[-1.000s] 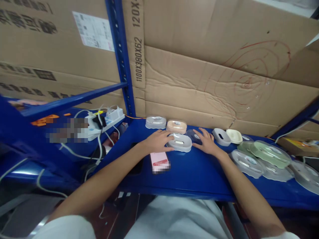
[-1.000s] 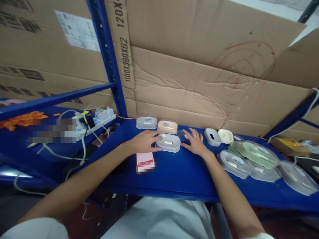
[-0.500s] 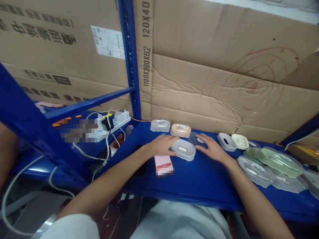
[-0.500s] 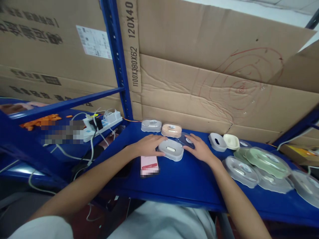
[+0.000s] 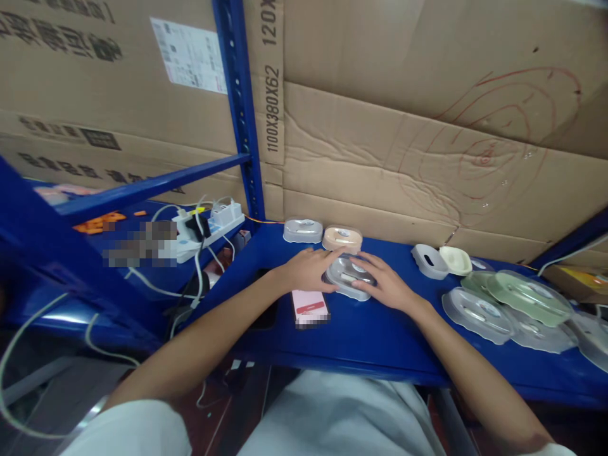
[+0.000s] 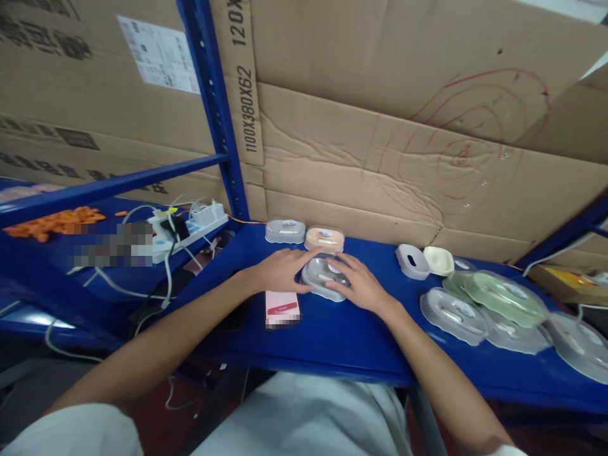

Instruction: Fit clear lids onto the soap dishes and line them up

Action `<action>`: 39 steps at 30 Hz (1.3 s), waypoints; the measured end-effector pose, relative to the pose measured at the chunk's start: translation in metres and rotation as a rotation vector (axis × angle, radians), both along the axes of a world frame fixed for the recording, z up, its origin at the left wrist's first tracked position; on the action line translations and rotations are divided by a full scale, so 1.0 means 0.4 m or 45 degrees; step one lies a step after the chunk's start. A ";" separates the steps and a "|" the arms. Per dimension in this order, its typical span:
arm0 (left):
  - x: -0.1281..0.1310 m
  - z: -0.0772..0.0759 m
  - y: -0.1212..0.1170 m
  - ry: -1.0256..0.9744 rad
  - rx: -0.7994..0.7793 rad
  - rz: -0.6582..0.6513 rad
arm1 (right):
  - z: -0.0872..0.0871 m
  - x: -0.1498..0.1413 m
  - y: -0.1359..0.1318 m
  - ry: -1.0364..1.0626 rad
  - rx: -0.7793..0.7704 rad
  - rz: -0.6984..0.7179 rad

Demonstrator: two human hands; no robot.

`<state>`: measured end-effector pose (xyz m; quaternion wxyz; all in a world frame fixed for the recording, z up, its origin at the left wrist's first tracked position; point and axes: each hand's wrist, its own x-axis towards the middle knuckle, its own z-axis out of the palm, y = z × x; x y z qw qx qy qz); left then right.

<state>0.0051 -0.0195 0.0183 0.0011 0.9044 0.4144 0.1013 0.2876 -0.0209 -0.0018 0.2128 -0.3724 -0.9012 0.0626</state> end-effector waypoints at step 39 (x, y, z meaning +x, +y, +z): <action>-0.016 -0.014 0.024 -0.095 -0.056 -0.080 | -0.042 -0.008 0.006 -0.152 -0.005 0.086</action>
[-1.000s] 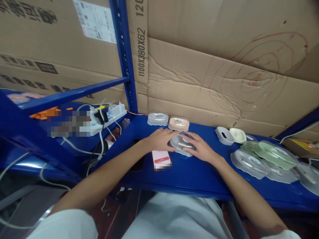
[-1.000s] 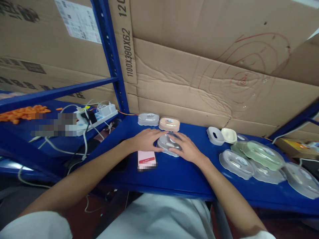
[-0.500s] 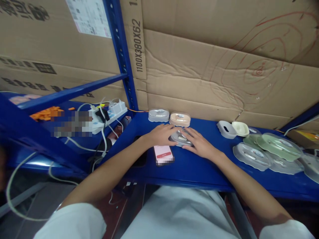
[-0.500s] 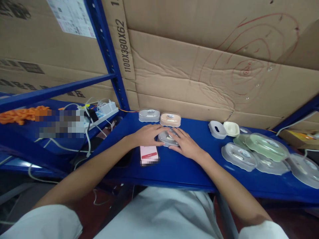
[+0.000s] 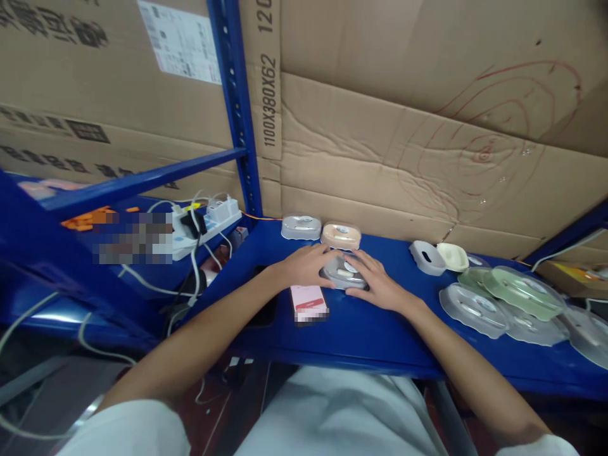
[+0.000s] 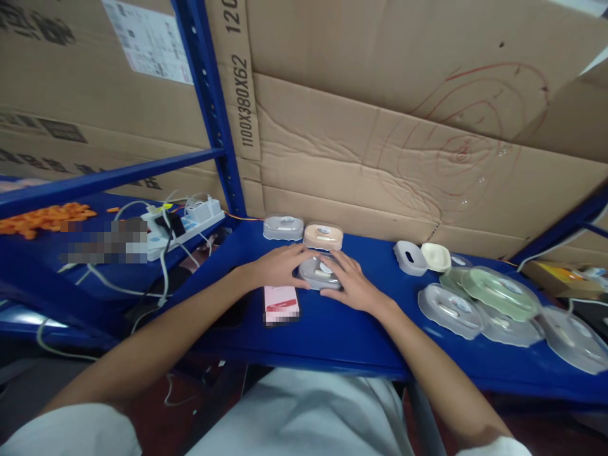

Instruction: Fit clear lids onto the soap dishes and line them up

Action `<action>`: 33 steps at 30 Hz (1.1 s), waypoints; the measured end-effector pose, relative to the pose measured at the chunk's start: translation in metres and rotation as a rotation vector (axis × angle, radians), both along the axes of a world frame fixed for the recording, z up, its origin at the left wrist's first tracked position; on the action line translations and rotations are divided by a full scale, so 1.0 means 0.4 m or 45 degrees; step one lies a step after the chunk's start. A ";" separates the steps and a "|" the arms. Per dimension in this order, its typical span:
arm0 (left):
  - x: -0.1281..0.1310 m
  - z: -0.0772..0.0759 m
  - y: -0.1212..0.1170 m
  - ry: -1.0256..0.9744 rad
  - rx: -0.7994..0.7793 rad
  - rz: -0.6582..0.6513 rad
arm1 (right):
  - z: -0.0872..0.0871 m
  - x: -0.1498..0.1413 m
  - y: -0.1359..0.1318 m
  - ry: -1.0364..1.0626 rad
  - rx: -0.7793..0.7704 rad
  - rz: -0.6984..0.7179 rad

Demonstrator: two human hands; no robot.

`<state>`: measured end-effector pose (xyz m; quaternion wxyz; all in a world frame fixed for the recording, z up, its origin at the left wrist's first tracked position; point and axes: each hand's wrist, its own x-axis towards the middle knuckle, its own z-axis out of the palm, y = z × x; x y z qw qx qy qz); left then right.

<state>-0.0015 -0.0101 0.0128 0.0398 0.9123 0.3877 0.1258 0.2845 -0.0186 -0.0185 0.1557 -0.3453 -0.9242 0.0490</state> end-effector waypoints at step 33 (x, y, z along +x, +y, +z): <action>-0.009 -0.021 0.017 -0.030 -0.040 -0.051 | 0.003 0.007 0.002 0.043 -0.057 0.031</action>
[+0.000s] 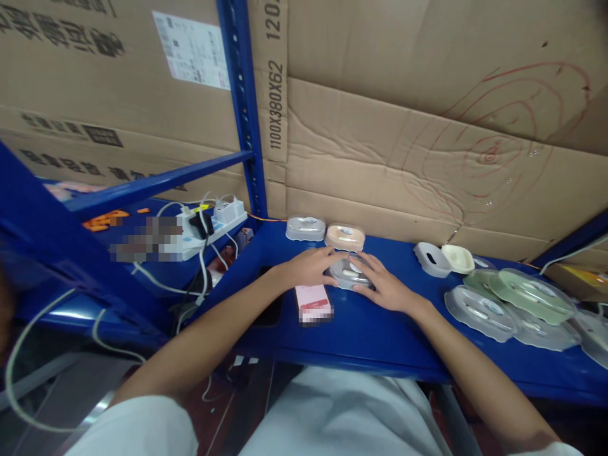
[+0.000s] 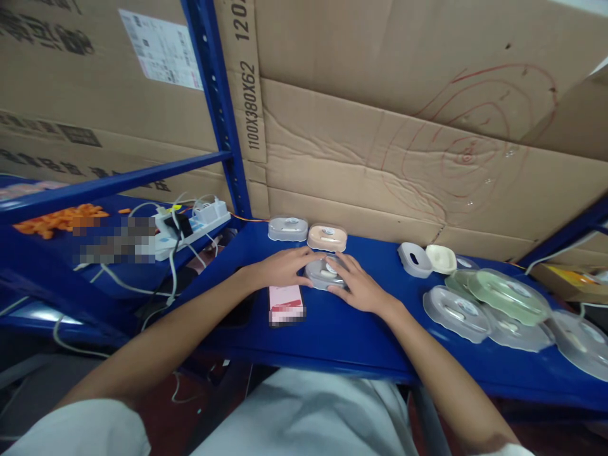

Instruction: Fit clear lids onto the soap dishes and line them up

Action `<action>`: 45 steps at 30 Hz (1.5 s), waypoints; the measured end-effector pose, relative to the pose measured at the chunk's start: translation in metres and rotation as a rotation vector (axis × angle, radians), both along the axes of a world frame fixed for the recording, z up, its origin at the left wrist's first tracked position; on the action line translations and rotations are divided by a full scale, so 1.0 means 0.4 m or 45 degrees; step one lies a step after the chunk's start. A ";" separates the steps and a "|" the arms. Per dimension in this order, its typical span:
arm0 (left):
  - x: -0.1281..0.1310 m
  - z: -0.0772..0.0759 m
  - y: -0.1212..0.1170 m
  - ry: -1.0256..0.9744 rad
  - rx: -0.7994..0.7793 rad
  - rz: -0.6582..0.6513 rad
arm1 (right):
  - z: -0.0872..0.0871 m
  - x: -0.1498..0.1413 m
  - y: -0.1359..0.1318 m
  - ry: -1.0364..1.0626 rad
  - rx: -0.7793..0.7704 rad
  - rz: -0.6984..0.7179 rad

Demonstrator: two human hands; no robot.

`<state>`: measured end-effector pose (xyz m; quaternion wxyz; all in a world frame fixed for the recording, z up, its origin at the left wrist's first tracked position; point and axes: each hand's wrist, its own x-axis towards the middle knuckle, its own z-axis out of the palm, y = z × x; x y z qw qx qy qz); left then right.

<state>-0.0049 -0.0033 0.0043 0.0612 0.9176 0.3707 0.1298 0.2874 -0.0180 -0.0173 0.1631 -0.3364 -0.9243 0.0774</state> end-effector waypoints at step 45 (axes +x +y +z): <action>-0.009 0.020 -0.001 -0.077 -0.033 -0.102 | 0.000 -0.001 -0.001 -0.030 0.064 -0.040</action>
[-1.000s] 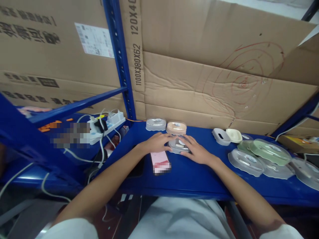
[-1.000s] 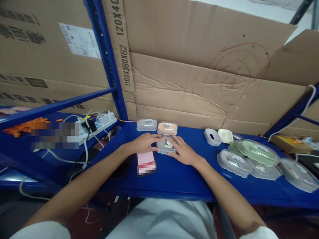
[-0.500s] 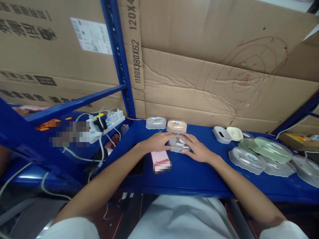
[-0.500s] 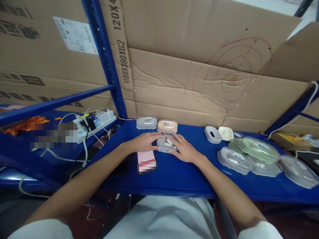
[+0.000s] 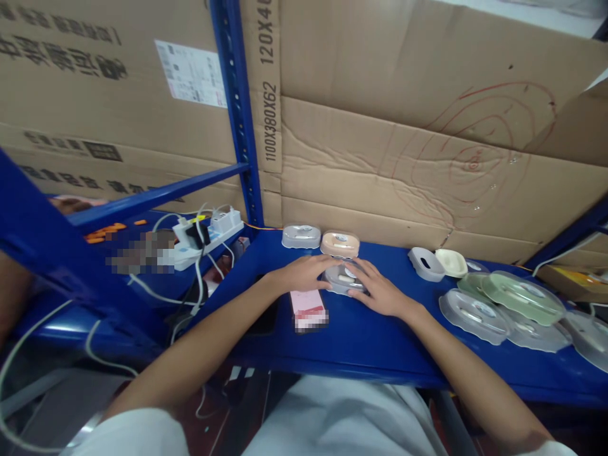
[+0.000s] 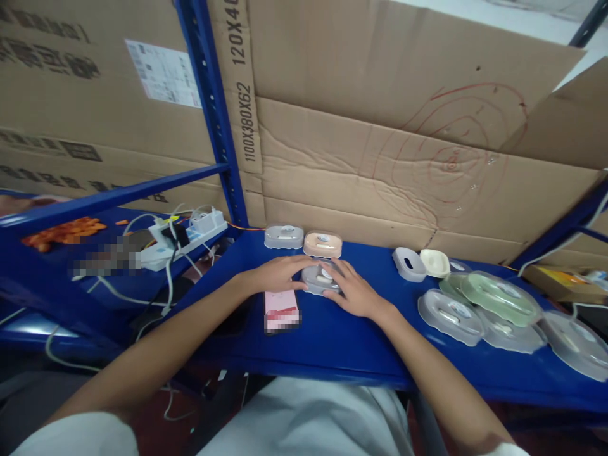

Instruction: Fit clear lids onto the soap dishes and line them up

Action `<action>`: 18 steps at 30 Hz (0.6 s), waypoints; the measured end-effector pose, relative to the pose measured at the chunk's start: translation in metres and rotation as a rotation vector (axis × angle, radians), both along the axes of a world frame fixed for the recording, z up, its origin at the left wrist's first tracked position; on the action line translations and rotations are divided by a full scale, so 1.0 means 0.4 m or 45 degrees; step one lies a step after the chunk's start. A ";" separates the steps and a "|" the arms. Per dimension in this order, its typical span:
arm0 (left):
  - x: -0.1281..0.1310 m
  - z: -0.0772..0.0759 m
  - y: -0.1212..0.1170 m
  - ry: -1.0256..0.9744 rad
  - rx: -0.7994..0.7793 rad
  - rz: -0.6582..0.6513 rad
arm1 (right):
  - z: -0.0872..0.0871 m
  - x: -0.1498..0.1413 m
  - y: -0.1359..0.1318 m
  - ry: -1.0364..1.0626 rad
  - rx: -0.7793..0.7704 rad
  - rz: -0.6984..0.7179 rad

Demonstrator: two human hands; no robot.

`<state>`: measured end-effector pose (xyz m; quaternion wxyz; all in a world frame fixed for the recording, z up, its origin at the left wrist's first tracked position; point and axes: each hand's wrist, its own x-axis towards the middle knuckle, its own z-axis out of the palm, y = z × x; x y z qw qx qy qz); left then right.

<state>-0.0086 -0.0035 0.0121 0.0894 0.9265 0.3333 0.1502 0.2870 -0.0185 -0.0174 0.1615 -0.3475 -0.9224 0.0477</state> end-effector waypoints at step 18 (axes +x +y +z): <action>-0.001 -0.009 0.004 0.010 -0.098 0.007 | 0.015 0.020 0.017 0.179 -0.286 0.016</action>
